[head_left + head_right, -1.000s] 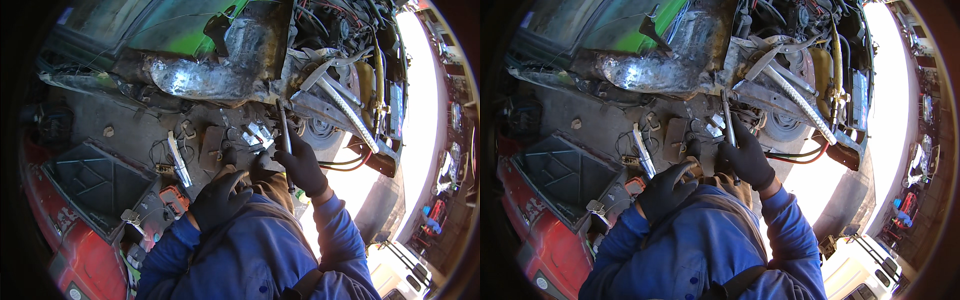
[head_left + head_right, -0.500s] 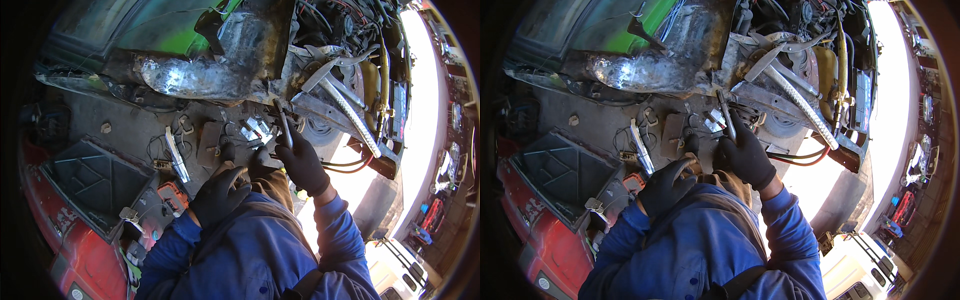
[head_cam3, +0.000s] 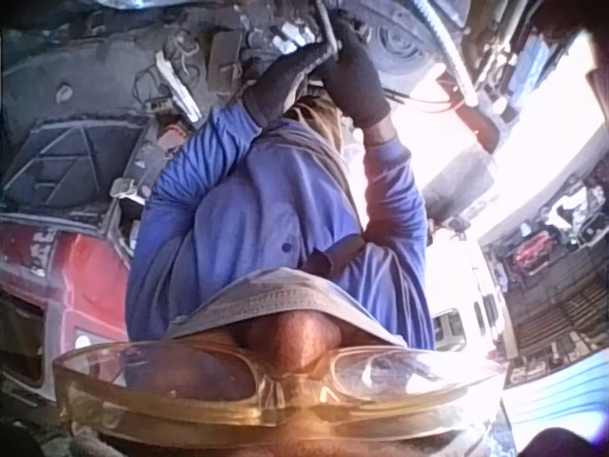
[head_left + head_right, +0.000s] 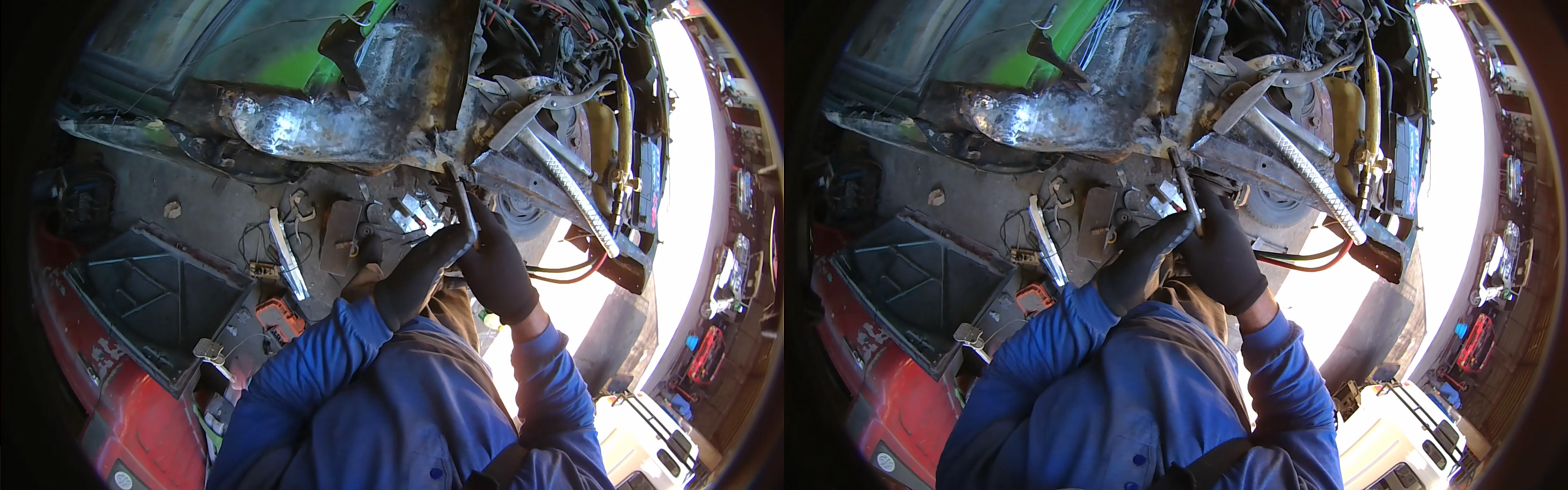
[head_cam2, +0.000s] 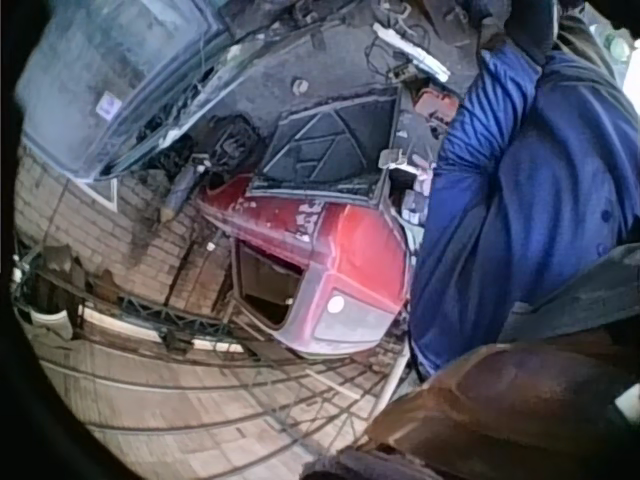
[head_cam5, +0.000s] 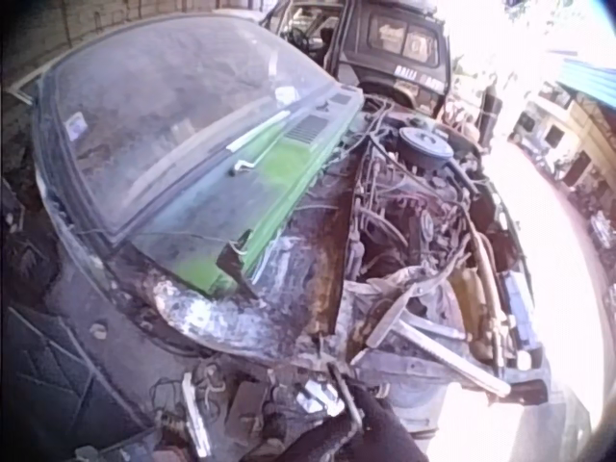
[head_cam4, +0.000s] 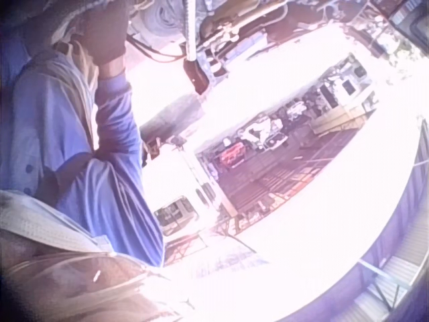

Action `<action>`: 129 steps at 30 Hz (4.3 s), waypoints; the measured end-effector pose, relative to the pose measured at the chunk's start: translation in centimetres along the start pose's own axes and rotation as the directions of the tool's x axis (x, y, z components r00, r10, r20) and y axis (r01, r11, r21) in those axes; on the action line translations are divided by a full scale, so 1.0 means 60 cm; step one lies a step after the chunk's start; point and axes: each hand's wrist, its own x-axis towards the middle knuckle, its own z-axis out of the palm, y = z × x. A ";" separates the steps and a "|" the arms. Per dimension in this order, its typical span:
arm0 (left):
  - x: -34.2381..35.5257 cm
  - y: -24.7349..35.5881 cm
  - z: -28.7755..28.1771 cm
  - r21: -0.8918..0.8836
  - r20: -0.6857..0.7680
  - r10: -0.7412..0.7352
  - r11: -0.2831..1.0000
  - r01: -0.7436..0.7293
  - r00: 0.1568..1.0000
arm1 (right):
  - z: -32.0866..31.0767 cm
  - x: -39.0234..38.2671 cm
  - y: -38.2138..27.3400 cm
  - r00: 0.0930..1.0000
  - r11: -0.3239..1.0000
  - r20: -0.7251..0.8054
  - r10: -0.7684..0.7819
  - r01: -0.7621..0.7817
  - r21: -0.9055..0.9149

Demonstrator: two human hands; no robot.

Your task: The person uses a cutting torch to sever a metal bracket attached to a green vehicle's front frame, then uses an angle grinder to smooth the cut edges. The person removes the cut metal piece and continues grinding the frame area.

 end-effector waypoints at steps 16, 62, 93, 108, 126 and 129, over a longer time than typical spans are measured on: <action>0.060 -0.061 -0.012 0.535 0.174 0.261 0.785 -0.314 0.949 | -0.020 -0.175 -0.044 0.937 0.959 -0.210 0.279 -0.284 0.006; 0.053 -0.044 0.016 0.574 0.023 -0.035 0.818 0.015 0.999 | -0.075 -0.074 0.051 0.891 0.888 0.338 0.302 -0.392 0.240; 0.100 -0.008 -0.031 -0.279 -0.224 0.010 0.958 -0.073 0.975 | -0.147 -0.122 -0.046 0.987 0.986 -0.021 0.159 -0.158 0.052; 0.135 -0.020 -0.017 -0.643 -0.146 0.238 0.715 -0.275 0.960 | -0.382 0.029 0.107 0.855 0.493 -0.067 -0.515 0.231 -0.839; -0.387 -0.477 -0.372 0.897 -0.442 0.198 0.103 0.430 0.875 | -0.452 -0.184 0.130 0.740 0.504 -0.141 -0.658 0.293 -0.812; -0.497 -0.585 -0.436 0.740 -0.661 -0.068 0.104 0.664 0.747 | -0.422 -0.232 0.104 0.728 0.601 -0.182 -0.661 0.368 -0.710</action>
